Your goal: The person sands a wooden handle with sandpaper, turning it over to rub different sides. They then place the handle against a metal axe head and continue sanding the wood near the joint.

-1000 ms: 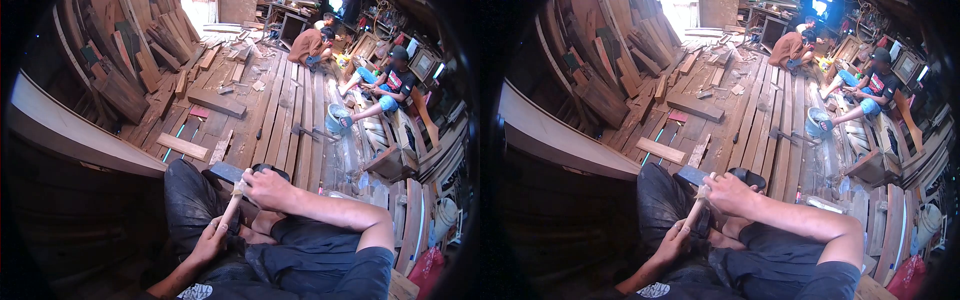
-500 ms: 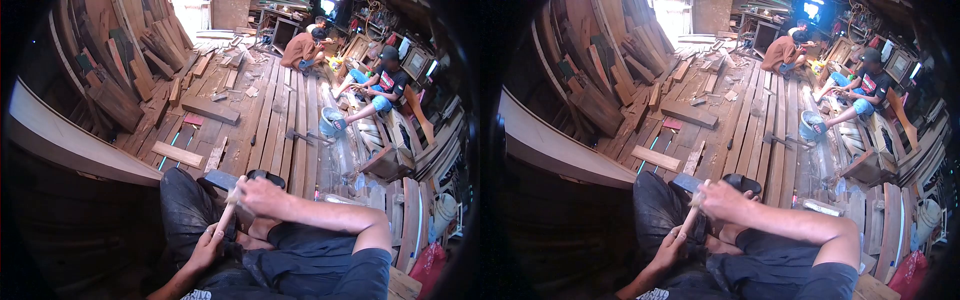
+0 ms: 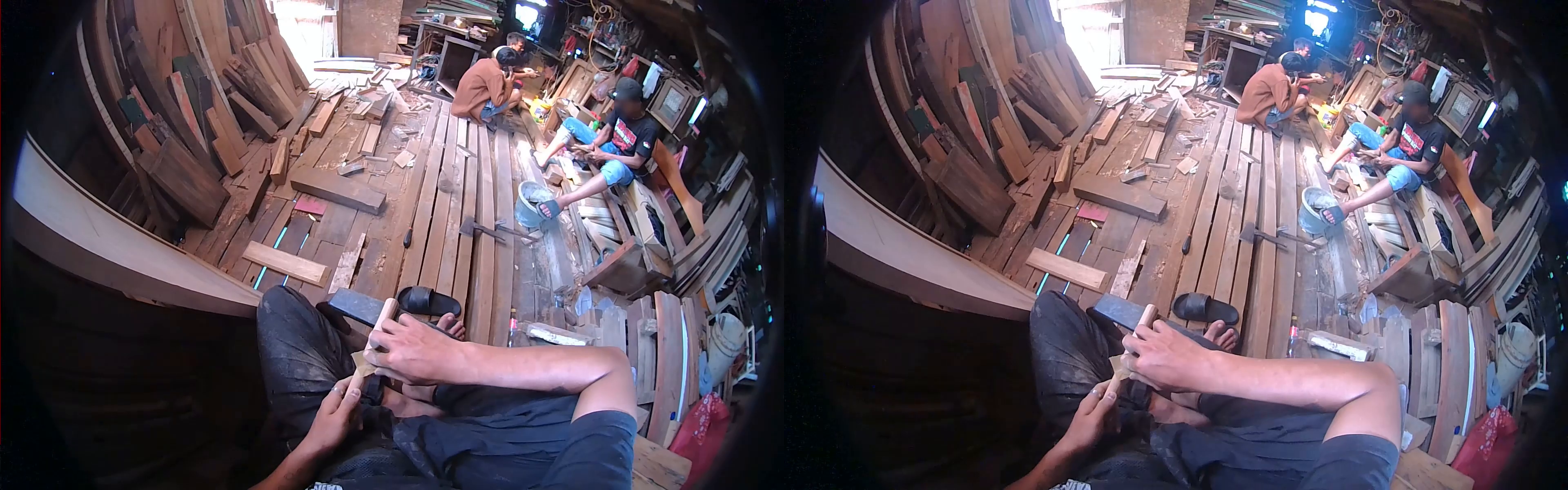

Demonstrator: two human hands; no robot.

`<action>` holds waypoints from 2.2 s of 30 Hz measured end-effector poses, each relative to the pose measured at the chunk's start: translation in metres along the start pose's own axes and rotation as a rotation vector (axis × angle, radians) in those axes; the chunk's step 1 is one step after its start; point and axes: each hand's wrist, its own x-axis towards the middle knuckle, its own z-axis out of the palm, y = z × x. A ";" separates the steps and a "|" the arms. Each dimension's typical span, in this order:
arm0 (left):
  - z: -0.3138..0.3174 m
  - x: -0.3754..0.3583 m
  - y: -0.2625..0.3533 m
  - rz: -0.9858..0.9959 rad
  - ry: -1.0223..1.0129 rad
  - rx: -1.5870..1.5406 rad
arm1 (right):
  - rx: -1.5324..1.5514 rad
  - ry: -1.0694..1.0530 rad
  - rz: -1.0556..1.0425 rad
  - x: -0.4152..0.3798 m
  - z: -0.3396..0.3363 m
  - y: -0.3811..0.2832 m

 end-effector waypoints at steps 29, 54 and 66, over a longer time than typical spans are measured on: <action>-0.012 0.000 0.006 0.005 0.069 0.096 | -0.168 0.117 -0.005 0.001 0.003 0.036; -0.010 0.003 0.004 0.031 0.076 0.158 | -0.021 -0.049 0.006 0.015 0.008 0.037; -0.010 0.000 0.004 0.041 0.081 0.207 | 0.029 0.039 -0.037 0.012 0.013 0.013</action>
